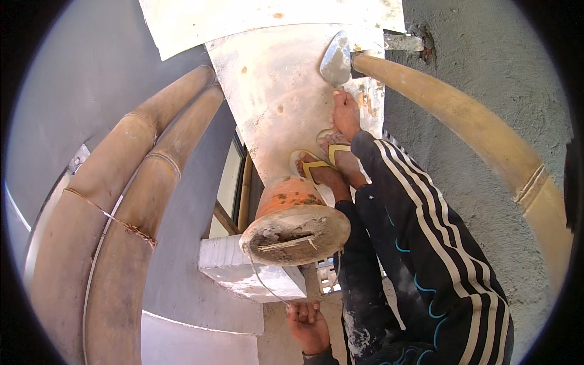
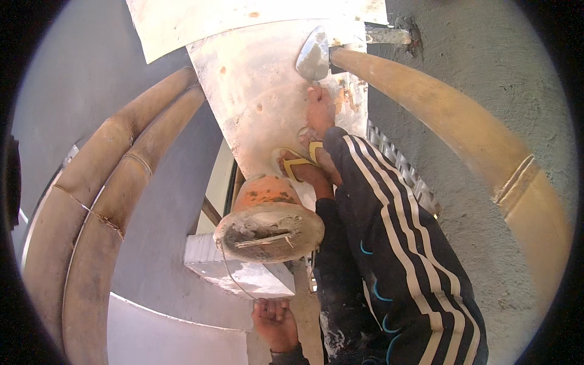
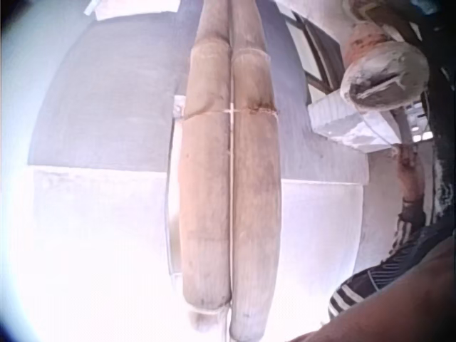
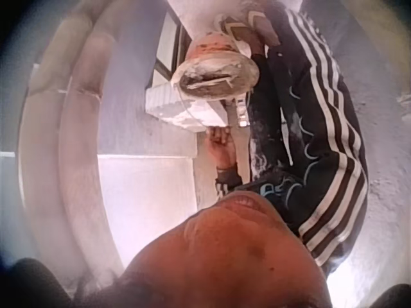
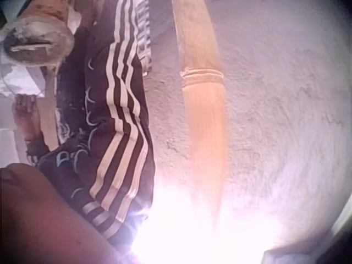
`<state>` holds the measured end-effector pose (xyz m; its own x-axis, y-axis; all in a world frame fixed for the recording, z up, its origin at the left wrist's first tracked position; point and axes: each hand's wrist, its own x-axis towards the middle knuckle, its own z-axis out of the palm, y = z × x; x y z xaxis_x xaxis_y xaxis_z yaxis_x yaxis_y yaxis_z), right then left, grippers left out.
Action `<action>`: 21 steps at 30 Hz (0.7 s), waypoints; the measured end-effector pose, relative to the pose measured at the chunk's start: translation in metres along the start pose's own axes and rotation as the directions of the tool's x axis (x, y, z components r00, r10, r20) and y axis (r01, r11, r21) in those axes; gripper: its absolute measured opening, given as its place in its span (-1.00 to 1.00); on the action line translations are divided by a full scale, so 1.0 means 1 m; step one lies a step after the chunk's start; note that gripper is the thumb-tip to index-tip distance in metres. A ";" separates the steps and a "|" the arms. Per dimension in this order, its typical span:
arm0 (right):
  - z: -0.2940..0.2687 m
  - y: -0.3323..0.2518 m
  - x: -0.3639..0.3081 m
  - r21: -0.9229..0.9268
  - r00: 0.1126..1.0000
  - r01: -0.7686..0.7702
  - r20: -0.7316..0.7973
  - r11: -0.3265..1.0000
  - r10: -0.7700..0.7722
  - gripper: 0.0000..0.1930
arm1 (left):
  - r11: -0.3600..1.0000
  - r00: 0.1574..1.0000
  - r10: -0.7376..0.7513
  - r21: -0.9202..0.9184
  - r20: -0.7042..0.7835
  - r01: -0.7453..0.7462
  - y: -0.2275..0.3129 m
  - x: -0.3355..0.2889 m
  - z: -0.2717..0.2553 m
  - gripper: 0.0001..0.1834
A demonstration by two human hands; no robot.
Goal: The person scoops plaster from a bucket using a trowel and applies it to a wall surface. They spread the material evenly across the wall and smooth the edges near a metal frame.
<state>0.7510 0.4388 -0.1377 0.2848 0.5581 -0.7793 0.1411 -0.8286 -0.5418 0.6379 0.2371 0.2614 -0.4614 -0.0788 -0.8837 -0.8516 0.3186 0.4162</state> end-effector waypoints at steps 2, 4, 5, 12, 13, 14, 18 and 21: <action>0.004 -0.014 -0.012 0.135 0.996 0.030 0.078 0.990 -0.041 -0.65 | 1.000 1.000 0.019 0.004 0.012 -0.019 0.001 -0.001 -0.001 -0.82; 0.013 -0.026 -0.014 0.153 0.982 -0.047 0.188 0.987 0.018 -0.67 | 1.000 1.000 0.030 0.001 0.006 -0.030 0.002 -0.005 0.002 -0.81; 0.015 -0.028 -0.010 0.159 0.970 -0.092 0.237 0.983 0.052 -0.67 | 1.000 1.000 0.022 0.004 -0.006 -0.022 0.004 -0.006 0.008 -0.81; 0.016 -0.060 -0.011 0.428 0.973 -0.226 0.066 0.875 0.219 -0.69 | 0.999 0.993 -0.004 -0.043 0.121 0.010 0.014 -0.016 0.011 -0.81; 0.003 -0.054 -0.012 0.379 0.979 -0.191 0.137 0.905 0.150 -0.67 | 1.000 0.990 -0.001 -0.009 0.138 0.003 0.016 -0.019 0.013 -0.81; -0.013 -0.048 -0.016 0.334 0.975 -0.140 0.208 0.932 0.072 -0.65 | 1.000 0.987 0.004 0.020 0.162 -0.008 0.017 -0.023 0.015 -0.82; -0.088 -0.096 -0.092 -0.253 0.886 0.186 0.461 0.949 -0.051 -0.51 | 0.997 0.923 0.020 0.067 0.385 -0.049 0.033 -0.039 0.049 -0.80; -0.123 -0.087 -0.123 -0.416 0.865 0.443 0.429 0.794 -0.258 -0.55 | 0.970 0.893 -0.001 0.216 0.449 -0.108 0.041 -0.050 0.068 -0.72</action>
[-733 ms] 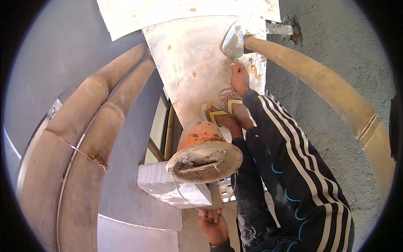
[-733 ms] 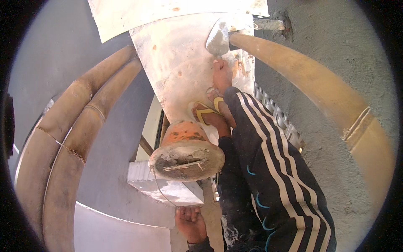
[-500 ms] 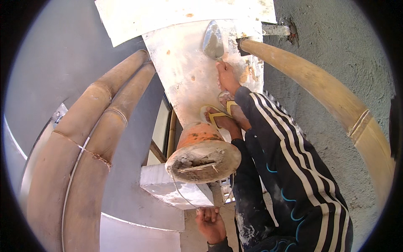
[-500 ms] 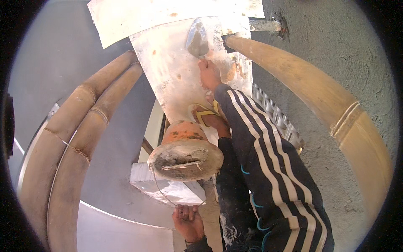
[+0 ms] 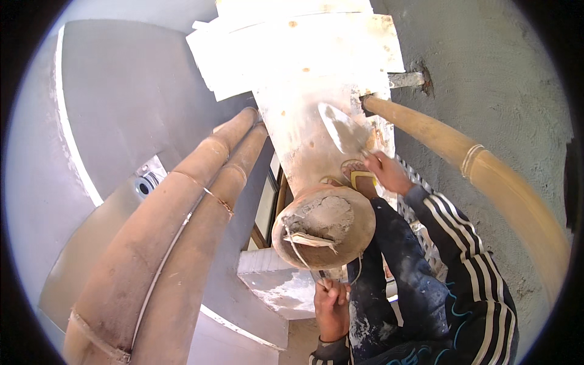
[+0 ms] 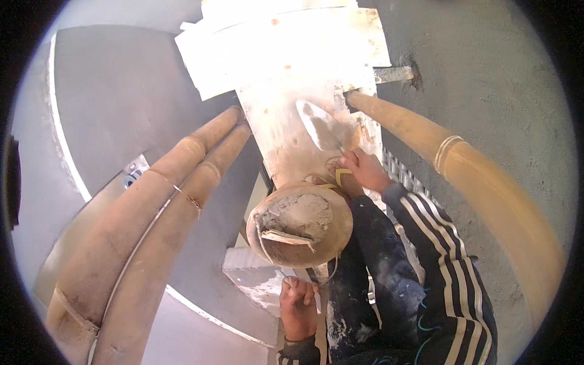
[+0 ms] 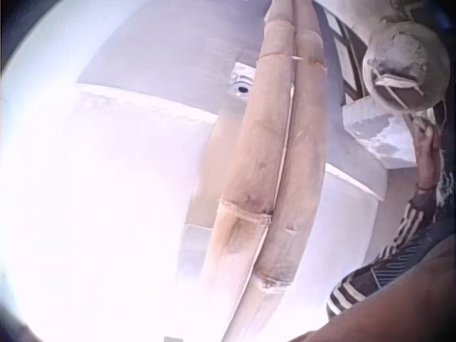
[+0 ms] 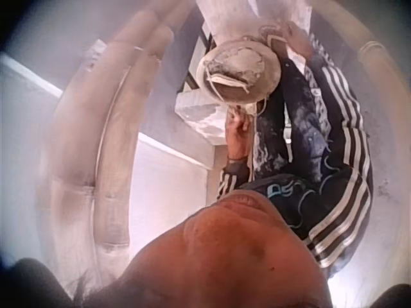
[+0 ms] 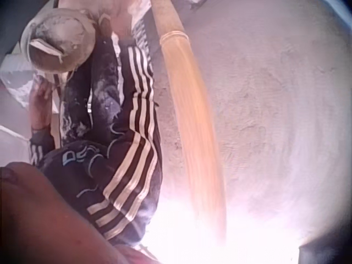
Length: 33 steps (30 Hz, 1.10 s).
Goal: The person scoops plaster from a bucket using a trowel and applies it to a wall surface. They spread the material evenly across the wall and smooth the edges near a metal frame.
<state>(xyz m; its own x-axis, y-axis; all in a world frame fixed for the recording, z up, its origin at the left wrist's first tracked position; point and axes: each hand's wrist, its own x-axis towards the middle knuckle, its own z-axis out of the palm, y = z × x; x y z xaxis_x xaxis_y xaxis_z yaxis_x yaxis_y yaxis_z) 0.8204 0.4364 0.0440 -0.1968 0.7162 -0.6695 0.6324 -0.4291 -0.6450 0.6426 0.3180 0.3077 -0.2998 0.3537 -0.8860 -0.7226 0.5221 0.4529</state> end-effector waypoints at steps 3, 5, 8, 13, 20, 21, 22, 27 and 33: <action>-0.023 0.011 -0.049 -0.123 0.999 -0.015 -0.034 0.992 0.011 -0.60 | 0.987 0.994 -0.027 0.162 0.106 0.010 0.013 -0.002 0.008 -0.66; -0.035 0.002 -0.078 -0.146 0.996 -0.088 0.003 0.985 0.089 -0.62 | 0.968 0.980 -0.018 0.251 0.199 -0.033 0.027 0.001 0.016 -0.67; -0.041 -0.012 -0.100 -0.180 0.990 -0.129 0.036 0.975 0.138 -0.62 | 0.907 0.956 -0.010 0.405 0.294 -0.115 0.060 0.009 0.038 -0.66; -0.028 -0.018 -0.077 -0.117 0.985 -0.168 0.005 0.979 0.170 -0.60 | 0.630 0.946 -0.034 0.742 0.323 -0.231 0.105 0.034 0.092 -0.61; 0.000 -0.069 0.015 0.269 0.966 -0.206 -0.097 0.941 0.239 -0.57 | 0.509 0.960 0.037 0.822 0.276 -0.256 0.140 0.077 0.150 -0.75; -0.006 -0.077 0.024 0.283 0.964 -0.227 -0.075 0.932 0.257 -0.56 | 0.526 0.965 0.060 0.814 0.254 -0.247 0.147 0.077 0.162 -0.76; 0.000 -0.073 0.031 0.246 0.966 -0.195 -0.118 0.950 0.229 -0.56 | 0.580 0.970 0.049 0.784 0.240 -0.223 0.159 0.076 0.176 -0.77; -0.021 -0.075 0.058 0.328 0.850 -0.484 -0.044 0.811 0.525 -0.61 | 0.629 0.972 0.115 0.742 0.205 -0.231 0.185 0.077 0.217 -0.75; 0.017 -0.026 0.069 -0.078 0.853 -0.516 -0.140 0.853 0.503 -0.78 | 0.743 0.991 0.111 0.656 0.081 -0.137 0.223 0.077 0.249 -0.74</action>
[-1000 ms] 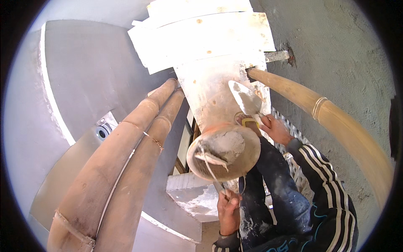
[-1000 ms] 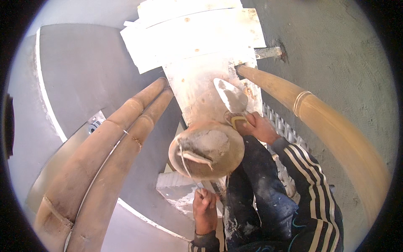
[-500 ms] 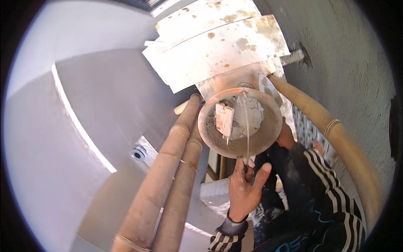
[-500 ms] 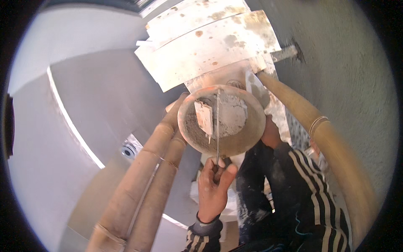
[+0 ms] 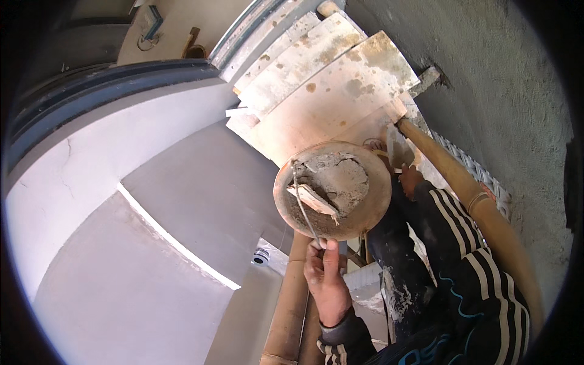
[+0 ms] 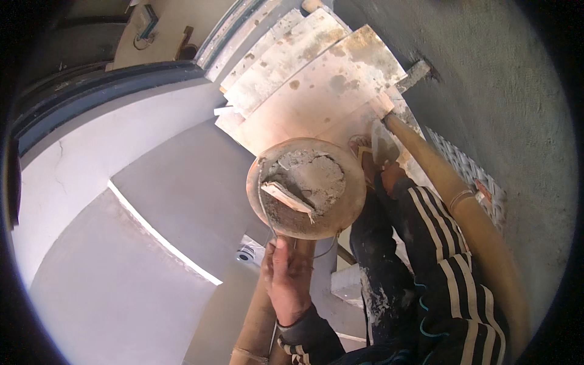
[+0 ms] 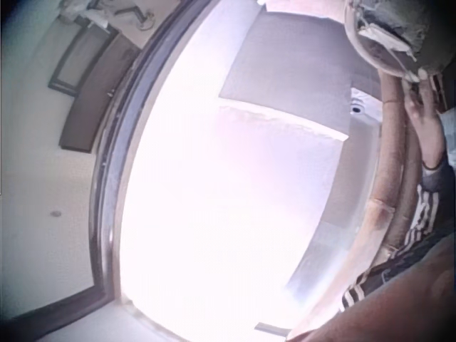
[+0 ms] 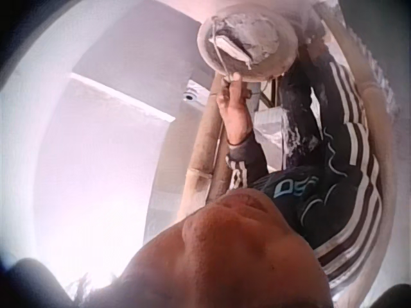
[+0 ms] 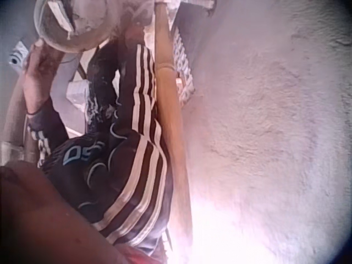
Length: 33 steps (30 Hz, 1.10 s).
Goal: The person scoops plaster from a bucket using a trowel and applies it to a wall surface. They spread the material evenly across the wall and smooth the edges near a metal frame.
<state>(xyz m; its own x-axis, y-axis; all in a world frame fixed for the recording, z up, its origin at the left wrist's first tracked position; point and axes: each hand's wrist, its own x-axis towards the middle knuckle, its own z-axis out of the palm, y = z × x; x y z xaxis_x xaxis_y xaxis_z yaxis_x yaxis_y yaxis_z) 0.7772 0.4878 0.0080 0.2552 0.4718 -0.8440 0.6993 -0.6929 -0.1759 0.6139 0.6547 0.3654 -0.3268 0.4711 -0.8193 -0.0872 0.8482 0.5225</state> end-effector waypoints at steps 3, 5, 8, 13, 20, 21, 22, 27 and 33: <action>0.001 -0.040 0.021 0.248 0.995 0.037 0.080 0.968 -0.058 -0.71 | 0.989 0.989 0.130 -0.063 -0.064 -0.134 0.035 0.000 0.005 -0.72; -0.010 -0.065 0.019 0.296 0.990 0.101 0.061 0.950 -0.125 -0.69 | 0.984 0.988 0.136 -0.107 -0.073 -0.143 0.059 0.003 0.010 -0.73; -0.037 -0.061 0.021 0.276 0.999 0.030 0.006 0.961 -0.033 -0.69 | 0.993 0.995 0.097 -0.063 0.018 -0.096 0.068 0.042 0.002 -0.72; -0.072 -0.070 0.066 0.424 0.999 0.018 0.038 0.905 -0.038 -0.59 | 0.993 0.991 0.111 -0.045 0.079 -0.108 0.107 0.074 0.025 -0.70; -0.194 -0.122 0.025 0.396 0.999 0.016 0.029 0.918 -0.030 -0.65 | 0.987 0.995 0.090 0.133 0.048 -0.096 0.164 0.109 0.008 -0.65; -0.199 -0.112 0.016 0.308 0.992 0.125 -0.044 0.943 -0.117 -0.65 | 0.984 0.993 0.106 0.140 0.049 -0.112 0.169 0.112 0.007 -0.65; -0.204 -0.105 0.007 0.365 0.997 0.069 -0.010 0.928 -0.070 -0.65 | 0.981 0.991 0.123 0.148 0.050 -0.129 0.173 0.115 0.005 -0.64; -0.239 -0.062 -0.061 0.513 0.954 -0.291 0.223 0.807 0.202 -0.72 | 0.971 0.989 0.141 0.189 0.045 -0.147 0.203 0.123 0.011 -0.61; -0.236 -0.043 -0.052 0.205 0.930 0.313 -0.263 0.927 -0.256 -0.76 | 0.971 0.992 0.125 0.202 0.013 -0.125 0.226 0.144 0.010 -0.61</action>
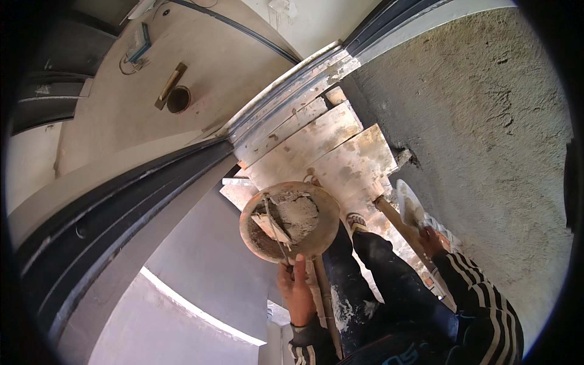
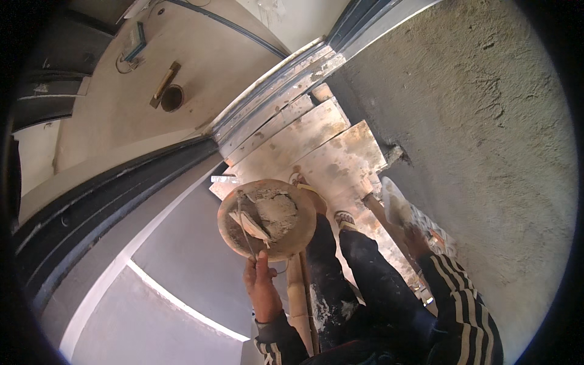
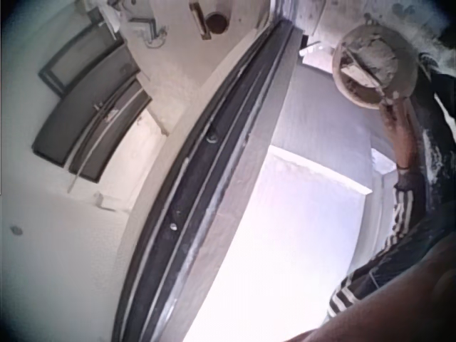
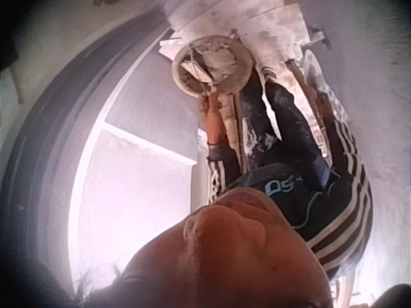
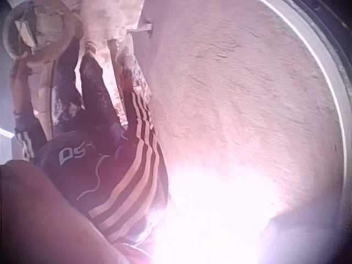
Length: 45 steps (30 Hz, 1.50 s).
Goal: The person scoops plaster from a bucket using a trowel and applies it to a wall surface. They spread the material evenly across the wall and smooth the edges near a metal frame.
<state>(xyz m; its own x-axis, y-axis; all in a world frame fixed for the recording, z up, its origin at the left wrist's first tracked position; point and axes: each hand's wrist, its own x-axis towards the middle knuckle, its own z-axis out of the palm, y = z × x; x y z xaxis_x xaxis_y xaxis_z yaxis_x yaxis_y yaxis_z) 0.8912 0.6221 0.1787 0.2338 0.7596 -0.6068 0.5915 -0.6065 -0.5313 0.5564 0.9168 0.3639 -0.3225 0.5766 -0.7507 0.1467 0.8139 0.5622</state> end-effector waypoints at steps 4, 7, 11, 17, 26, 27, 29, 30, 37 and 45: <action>0.012 -0.018 0.089 -0.251 0.879 -0.402 0.164 0.881 0.448 -0.73 | 0.999 0.999 -0.030 0.021 0.029 0.029 -0.001 0.016 0.005 -0.64; 0.018 -0.080 0.201 -0.423 0.954 -0.098 0.218 0.901 0.207 -0.71 | 0.999 0.999 -0.042 0.012 0.031 0.042 -0.008 0.027 0.014 -0.72; 0.049 -0.157 0.318 -0.418 0.976 0.179 0.190 0.891 -0.107 -0.65 | 0.996 0.999 -0.054 -0.070 -0.004 0.053 -0.027 0.053 0.052 -0.74; 0.086 -0.179 0.417 -0.506 0.915 0.404 0.236 0.762 -0.327 -0.70 | 0.977 0.991 -0.115 -0.188 -0.075 0.099 -0.073 0.104 0.100 -0.69; 0.086 -0.020 0.413 -0.043 0.906 -0.187 -0.395 0.982 0.155 -0.64 | 0.876 0.981 -0.172 -0.468 -0.085 0.113 -0.136 0.128 0.147 -0.75; 0.075 -0.038 0.413 -0.158 0.963 -0.082 -0.269 0.984 0.037 -0.64 | 0.872 0.981 -0.179 -0.475 -0.080 0.121 -0.135 0.131 0.146 -0.77; 0.053 -0.068 0.415 -0.330 0.987 0.155 0.012 0.931 -0.160 -0.64 | 0.868 0.981 -0.185 -0.477 -0.057 0.136 -0.129 0.136 0.145 -0.80; 0.042 -0.069 0.421 -0.407 0.978 0.210 0.085 0.889 -0.192 -0.62 | 0.874 0.985 -0.167 -0.469 -0.045 0.127 -0.131 0.137 0.148 -0.80; 0.033 -0.032 0.448 -0.068 0.966 -0.203 -0.176 0.977 0.188 -0.50 | 0.889 0.986 -0.165 -0.439 -0.037 0.132 -0.138 0.139 0.154 -0.79; 0.027 -0.107 0.389 -0.287 0.931 0.361 0.065 0.887 -0.358 -0.66 | 0.934 0.989 -0.118 -0.349 -0.087 0.081 -0.145 0.146 0.151 -0.72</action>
<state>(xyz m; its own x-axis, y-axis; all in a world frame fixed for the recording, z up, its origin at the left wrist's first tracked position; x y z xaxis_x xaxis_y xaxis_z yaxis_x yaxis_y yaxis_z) 0.8978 0.9761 -0.0166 -0.0437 0.9096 -0.4132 0.8306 -0.1967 -0.5209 0.6291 0.8940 0.1202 -0.4174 0.4682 -0.7788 -0.2155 0.7816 0.5854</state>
